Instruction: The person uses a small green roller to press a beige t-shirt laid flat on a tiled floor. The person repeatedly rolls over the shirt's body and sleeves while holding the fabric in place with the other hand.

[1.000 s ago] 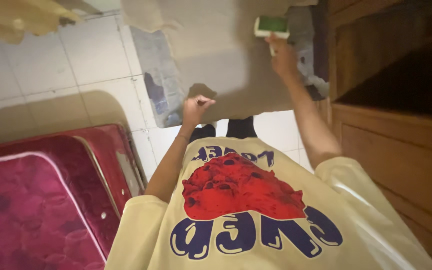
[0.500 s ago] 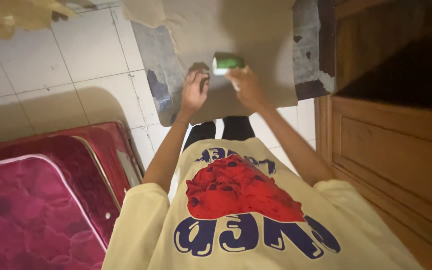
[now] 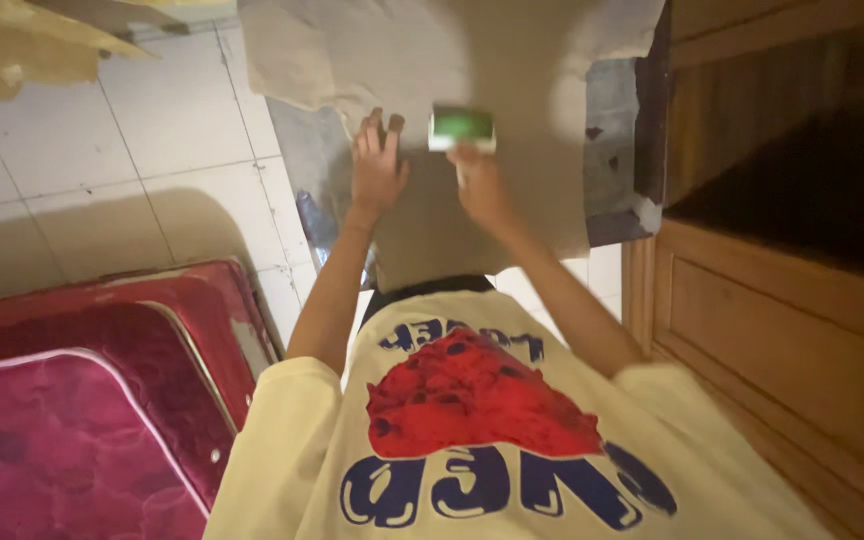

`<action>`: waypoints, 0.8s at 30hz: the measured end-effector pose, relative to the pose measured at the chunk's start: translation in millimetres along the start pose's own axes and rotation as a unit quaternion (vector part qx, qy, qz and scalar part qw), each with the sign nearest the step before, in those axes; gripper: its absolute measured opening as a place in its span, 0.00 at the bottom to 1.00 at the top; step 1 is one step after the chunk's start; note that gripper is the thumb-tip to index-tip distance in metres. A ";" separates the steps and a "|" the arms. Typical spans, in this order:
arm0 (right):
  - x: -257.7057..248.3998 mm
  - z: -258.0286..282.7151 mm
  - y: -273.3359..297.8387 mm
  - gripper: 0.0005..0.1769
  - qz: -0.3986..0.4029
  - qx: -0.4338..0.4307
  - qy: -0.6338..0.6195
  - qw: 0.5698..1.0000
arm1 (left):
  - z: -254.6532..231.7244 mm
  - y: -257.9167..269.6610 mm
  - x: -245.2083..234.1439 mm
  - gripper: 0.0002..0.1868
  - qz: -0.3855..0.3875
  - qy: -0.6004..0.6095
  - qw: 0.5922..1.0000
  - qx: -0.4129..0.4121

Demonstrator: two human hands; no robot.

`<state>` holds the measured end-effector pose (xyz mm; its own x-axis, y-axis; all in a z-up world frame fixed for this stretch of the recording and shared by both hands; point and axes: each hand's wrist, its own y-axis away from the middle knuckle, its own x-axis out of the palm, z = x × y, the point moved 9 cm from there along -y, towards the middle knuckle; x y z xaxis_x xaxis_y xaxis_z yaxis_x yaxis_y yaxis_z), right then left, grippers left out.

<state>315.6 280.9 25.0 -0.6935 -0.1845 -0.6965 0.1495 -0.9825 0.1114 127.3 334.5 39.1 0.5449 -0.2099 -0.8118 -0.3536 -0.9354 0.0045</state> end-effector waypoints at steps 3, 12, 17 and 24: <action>-34.2 -15.3 -72.7 0.29 -0.043 -0.061 -0.025 0.997 | 9.1 6.1 10.3 0.49 0.100 -0.030 0.994 -0.035; -72.9 -56.9 -220.8 0.30 -0.044 -0.113 0.065 0.990 | 30.4 2.9 27.4 0.55 0.146 -0.044 0.987 -0.053; -22.1 -46.0 -170.5 0.30 0.041 0.053 0.181 0.981 | 50.7 2.2 48.0 0.46 0.075 -0.233 0.968 0.046; 5.2 44.9 -19.6 0.27 -0.059 -0.069 0.049 0.995 | 42.6 -38.4 -9.3 0.44 0.259 -0.050 0.959 -0.104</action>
<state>277.3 298.0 51.0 -0.6416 -0.0574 -0.7649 0.1702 -0.9830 -0.0690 103.4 384.5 21.6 0.2573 -0.6423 -0.7219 -0.3923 -0.7522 0.5294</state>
